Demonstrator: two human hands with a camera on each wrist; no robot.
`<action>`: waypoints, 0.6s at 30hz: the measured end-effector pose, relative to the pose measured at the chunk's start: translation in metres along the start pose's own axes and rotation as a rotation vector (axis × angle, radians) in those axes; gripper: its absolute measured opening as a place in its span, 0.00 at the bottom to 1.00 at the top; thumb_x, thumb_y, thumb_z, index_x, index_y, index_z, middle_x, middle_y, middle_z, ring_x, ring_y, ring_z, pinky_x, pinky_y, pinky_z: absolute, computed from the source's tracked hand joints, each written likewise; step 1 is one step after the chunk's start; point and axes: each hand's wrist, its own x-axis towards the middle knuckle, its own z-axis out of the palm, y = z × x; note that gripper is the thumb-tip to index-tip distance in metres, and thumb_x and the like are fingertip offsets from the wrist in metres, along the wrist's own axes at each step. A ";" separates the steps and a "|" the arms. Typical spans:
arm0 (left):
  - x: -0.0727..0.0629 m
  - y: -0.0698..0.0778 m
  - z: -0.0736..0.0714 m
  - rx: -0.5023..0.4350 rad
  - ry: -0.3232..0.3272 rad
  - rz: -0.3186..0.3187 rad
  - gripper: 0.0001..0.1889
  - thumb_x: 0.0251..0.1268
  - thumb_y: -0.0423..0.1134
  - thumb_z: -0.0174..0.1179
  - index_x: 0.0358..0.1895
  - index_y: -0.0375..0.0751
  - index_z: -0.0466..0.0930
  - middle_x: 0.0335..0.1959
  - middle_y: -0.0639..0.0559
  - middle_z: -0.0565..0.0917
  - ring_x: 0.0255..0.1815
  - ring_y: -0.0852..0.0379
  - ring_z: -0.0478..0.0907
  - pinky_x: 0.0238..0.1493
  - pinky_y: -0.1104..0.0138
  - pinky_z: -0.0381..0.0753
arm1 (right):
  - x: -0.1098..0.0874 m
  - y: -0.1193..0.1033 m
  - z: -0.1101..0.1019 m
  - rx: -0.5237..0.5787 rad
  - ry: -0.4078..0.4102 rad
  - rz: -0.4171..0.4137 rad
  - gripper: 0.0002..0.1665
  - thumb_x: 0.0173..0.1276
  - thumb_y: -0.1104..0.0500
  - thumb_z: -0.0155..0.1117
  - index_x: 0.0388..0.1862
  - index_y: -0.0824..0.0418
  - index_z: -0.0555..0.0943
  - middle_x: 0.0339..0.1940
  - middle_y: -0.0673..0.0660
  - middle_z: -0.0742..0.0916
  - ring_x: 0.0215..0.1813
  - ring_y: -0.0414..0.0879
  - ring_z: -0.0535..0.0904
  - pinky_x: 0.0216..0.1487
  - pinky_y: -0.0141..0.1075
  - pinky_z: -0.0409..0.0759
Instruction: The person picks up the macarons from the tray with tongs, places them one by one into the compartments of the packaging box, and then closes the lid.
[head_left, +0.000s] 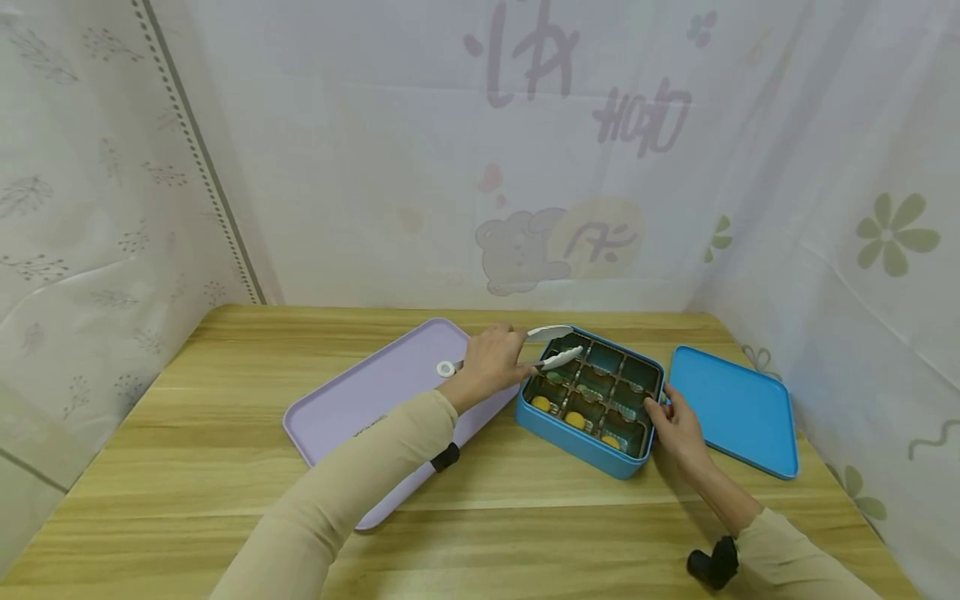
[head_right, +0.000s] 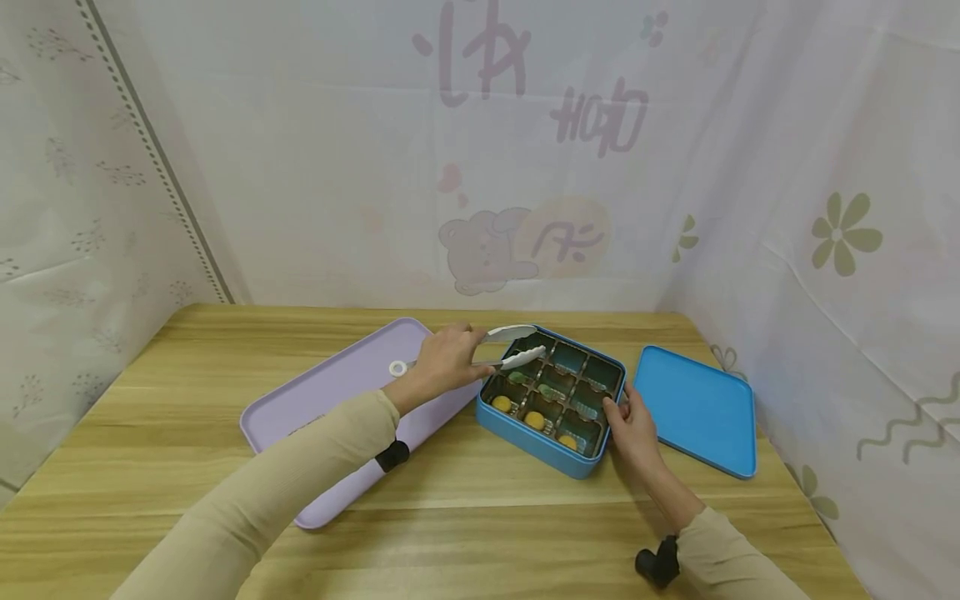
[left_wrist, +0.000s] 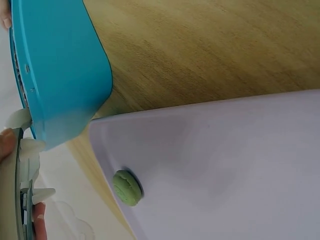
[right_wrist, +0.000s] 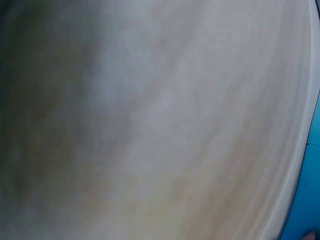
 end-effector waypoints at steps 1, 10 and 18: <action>-0.001 -0.001 0.000 -0.004 0.005 0.002 0.26 0.52 0.55 0.68 0.51 0.45 0.79 0.41 0.48 0.81 0.40 0.51 0.78 0.31 0.58 0.79 | 0.000 0.000 0.000 0.001 0.002 -0.001 0.41 0.76 0.49 0.43 0.74 0.72 0.42 0.30 0.53 0.71 0.24 0.38 0.68 0.28 0.32 0.73; -0.014 -0.021 -0.003 -0.188 -0.003 -0.017 0.30 0.52 0.54 0.68 0.59 0.47 0.77 0.39 0.50 0.80 0.29 0.58 0.75 0.23 0.64 0.72 | -0.001 -0.001 0.000 0.013 -0.010 0.010 0.42 0.76 0.48 0.43 0.75 0.70 0.40 0.30 0.53 0.69 0.25 0.38 0.66 0.29 0.32 0.71; -0.038 -0.058 -0.017 -0.257 -0.009 -0.103 0.33 0.50 0.56 0.68 0.62 0.48 0.75 0.39 0.50 0.80 0.30 0.57 0.71 0.21 0.66 0.66 | 0.001 0.000 -0.001 0.020 -0.019 0.043 0.43 0.76 0.46 0.43 0.75 0.68 0.39 0.32 0.52 0.69 0.24 0.37 0.65 0.28 0.32 0.70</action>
